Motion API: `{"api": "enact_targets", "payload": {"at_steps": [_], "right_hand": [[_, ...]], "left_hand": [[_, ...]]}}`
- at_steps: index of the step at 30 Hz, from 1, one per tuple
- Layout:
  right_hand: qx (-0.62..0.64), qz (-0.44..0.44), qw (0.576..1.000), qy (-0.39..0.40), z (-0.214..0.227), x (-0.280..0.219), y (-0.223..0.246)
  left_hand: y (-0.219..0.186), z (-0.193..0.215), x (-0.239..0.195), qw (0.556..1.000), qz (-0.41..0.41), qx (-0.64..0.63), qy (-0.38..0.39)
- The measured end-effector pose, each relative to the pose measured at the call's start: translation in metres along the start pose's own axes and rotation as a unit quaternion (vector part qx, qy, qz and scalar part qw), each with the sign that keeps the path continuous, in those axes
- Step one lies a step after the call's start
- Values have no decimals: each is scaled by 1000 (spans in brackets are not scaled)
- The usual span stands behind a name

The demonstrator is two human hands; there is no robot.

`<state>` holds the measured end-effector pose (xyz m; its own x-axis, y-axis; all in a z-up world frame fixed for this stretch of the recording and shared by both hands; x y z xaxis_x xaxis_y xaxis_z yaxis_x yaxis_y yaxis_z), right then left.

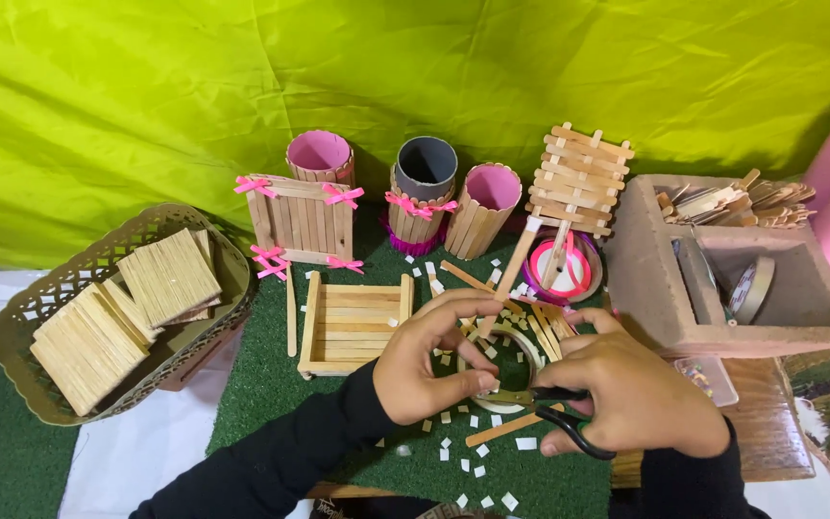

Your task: Assembling a decorative structure using popsicle sticks, double-sided tape, and scissors

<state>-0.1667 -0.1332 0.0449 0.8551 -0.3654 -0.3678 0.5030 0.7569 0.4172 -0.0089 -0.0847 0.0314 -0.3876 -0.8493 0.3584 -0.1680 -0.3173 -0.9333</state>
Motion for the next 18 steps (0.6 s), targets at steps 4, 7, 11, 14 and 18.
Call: {"api": "enact_targets", "payload": {"at_steps": [4, 7, 11, 14, 18], "right_hand": [[-54, -64, 993, 85, 9, 6, 5], [-76, -68, 992, 77, 17, 13, 1], [-64, -68, 994, 61, 21, 20, -9], [-52, -82, 995, 26, 31, 18, -16], [-40, -96, 994, -30, 55, 13, -25]], "left_hand": [[13, 4, 9, 995, 52, -77, 26], [1, 12, 21, 995, 57, -75, 32], [-24, 28, 41, 1000, 0, -15, 23], [-35, 36, 49, 999, -36, -28, 0], [-48, 45, 56, 985, -121, -75, -99]]}}
Point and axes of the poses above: each hand's wrist, its own x-axis towards the middle knuckle, its own z-axis out of the back of the hand, y = z × x, the point moved 8 cm from there along x, towards the middle knuckle, and after that the axes turned 12 degrees about y, right-handed, at the moved point
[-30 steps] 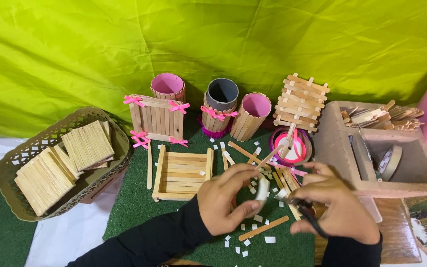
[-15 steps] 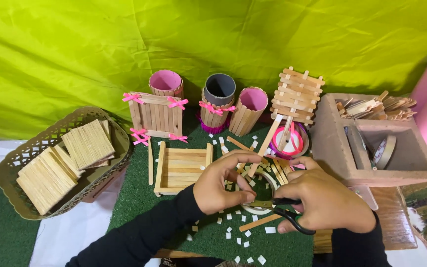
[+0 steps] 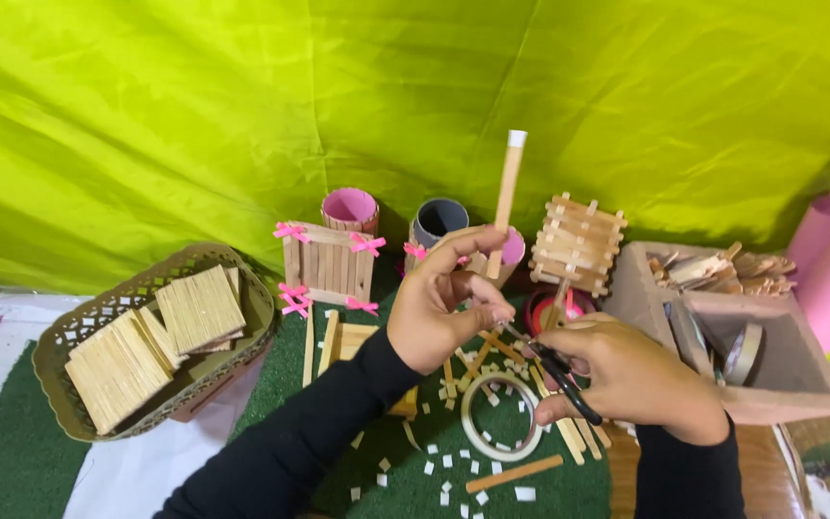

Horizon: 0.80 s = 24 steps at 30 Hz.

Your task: Assembling a decorative structure using popsicle sticks, double-sided tape, and scissors

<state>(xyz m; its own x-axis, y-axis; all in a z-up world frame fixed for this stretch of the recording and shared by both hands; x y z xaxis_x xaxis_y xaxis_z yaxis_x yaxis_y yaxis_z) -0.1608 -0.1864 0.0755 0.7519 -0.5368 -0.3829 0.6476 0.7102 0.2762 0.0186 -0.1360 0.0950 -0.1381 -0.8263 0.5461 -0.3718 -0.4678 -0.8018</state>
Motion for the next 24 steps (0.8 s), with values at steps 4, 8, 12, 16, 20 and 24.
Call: {"api": "enact_targets", "payload": {"at_steps": [4, 8, 12, 16, 20, 24], "right_hand": [[-26, -23, 999, -20, 25, 1, 7], [152, -46, 960, -232, 66, -16, 12], [308, 129, 854, -399, 82, -32, 30], [116, 134, 878, -445, 93, -44, 53], [38, 182, 896, -402, 88, -35, 56], [-65, 176, 889, -417, 87, -30, 64]], "left_hand": [[-14, 12, 9, 993, -69, -78, -53], [-26, 10, 11, 994, -78, -24, -77], [-12, -12, 11, 996, -24, 82, -23], [-17, -23, 12, 994, -16, 108, 5], [-9, -25, 12, 992, -5, 127, 17], [4, -19, 14, 997, -1, 71, 17]]}}
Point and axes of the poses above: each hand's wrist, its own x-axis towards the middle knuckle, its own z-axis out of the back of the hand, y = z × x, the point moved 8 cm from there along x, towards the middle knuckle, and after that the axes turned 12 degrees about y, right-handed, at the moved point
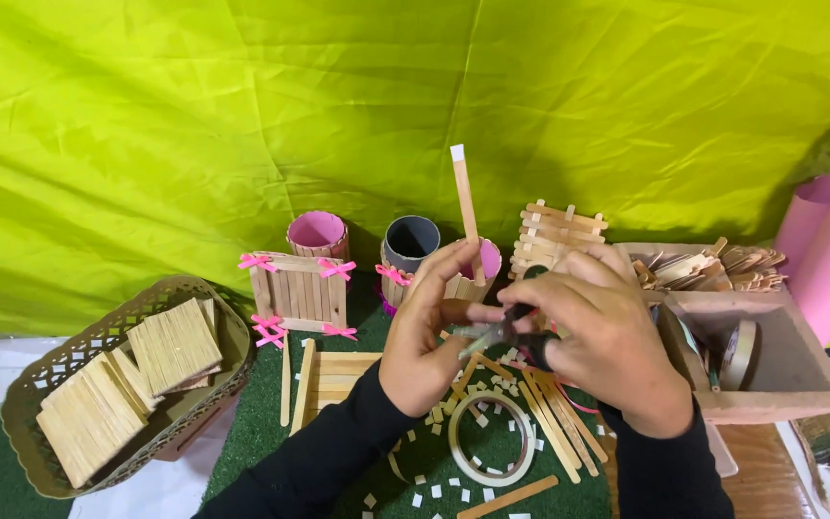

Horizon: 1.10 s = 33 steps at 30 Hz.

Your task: Assembling a decorative structure using popsicle sticks, double-sided tape, and scissors

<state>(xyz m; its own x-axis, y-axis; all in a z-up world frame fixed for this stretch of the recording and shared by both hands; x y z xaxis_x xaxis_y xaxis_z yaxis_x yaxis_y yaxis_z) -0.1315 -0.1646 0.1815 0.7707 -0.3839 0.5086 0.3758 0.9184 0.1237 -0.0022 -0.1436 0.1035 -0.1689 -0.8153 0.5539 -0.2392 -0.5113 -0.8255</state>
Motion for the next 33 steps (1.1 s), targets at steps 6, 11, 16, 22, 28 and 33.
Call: {"api": "enact_targets", "payload": {"at_steps": [6, 11, 16, 22, 28, 33], "right_hand": [[32, -109, 993, 45, -17, -7, -27], [205, -201, 957, 29, -35, -12, -45], [504, -269, 820, -38, -82, -45, -68], [646, -317, 683, -122, -124, -83, -77], [616, -342, 700, -114, -127, -83, -74], [514, -362, 772, -94, -117, -81, -69]], "left_hand": [[3, 3, -5, 1000, 12, 14, -4], [1, 2, -12, 997, 6, 83, -6], [-4, -3, -23, 993, -4, 121, -13], [9, -11, -42, 995, 13, 98, -1], [24, -11, -46, 989, 22, 144, 6], [33, -11, -45, 970, 56, 234, 25]]}}
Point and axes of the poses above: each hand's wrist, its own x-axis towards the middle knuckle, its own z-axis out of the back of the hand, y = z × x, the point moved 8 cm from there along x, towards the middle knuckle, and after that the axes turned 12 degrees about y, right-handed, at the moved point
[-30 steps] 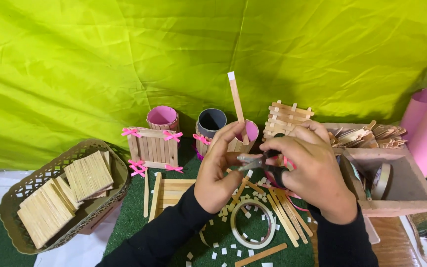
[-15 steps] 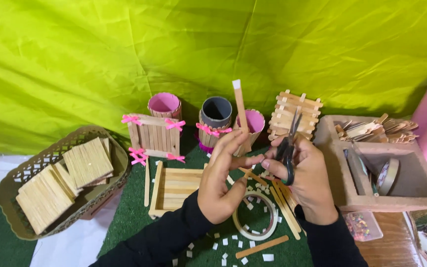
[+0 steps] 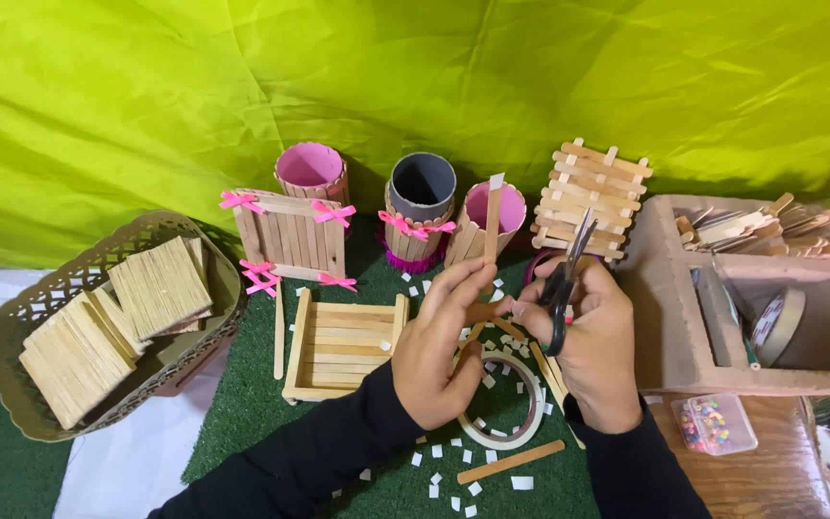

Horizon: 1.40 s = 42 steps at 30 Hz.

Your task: Assembling a decorative structure using popsicle sticks, double-sided tape, and scissors

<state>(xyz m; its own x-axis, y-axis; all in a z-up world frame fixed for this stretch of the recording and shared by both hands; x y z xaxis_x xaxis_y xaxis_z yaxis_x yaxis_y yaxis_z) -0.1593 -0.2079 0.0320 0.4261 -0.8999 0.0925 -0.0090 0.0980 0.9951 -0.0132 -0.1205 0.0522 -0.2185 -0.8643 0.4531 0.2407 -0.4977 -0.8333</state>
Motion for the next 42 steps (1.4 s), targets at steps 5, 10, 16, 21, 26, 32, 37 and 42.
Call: {"api": "enact_targets", "payload": {"at_steps": [5, 10, 16, 21, 26, 32, 37, 42], "right_hand": [[-43, 11, 999, -3, -1, -4, 0], [-74, 16, 997, 0, -3, -7, 6], [17, -19, 1000, 12, -3, -6, -11], [38, 111, 993, -30, 16, -9, -3], [-40, 149, 988, 17, 5, -6, 14], [-191, 179, 960, 98, -17, -7, 8], [-235, 202, 944, 109, -19, -3, -1], [-271, 226, 929, 116, -20, 0, -13]], "left_hand": [[3, 2, 0, 999, 15, 51, -11], [-3, 4, -1, 997, 11, 78, -24], [-26, 9, -2, 978, -54, 185, -83], [-17, 27, -8, 951, -64, 250, -172], [27, 36, -12, 974, 20, 80, -209], [55, 22, -14, 981, 92, -43, -165], [61, 14, -15, 984, 109, -53, -130], [60, 12, -14, 987, 111, -39, -110]]}}
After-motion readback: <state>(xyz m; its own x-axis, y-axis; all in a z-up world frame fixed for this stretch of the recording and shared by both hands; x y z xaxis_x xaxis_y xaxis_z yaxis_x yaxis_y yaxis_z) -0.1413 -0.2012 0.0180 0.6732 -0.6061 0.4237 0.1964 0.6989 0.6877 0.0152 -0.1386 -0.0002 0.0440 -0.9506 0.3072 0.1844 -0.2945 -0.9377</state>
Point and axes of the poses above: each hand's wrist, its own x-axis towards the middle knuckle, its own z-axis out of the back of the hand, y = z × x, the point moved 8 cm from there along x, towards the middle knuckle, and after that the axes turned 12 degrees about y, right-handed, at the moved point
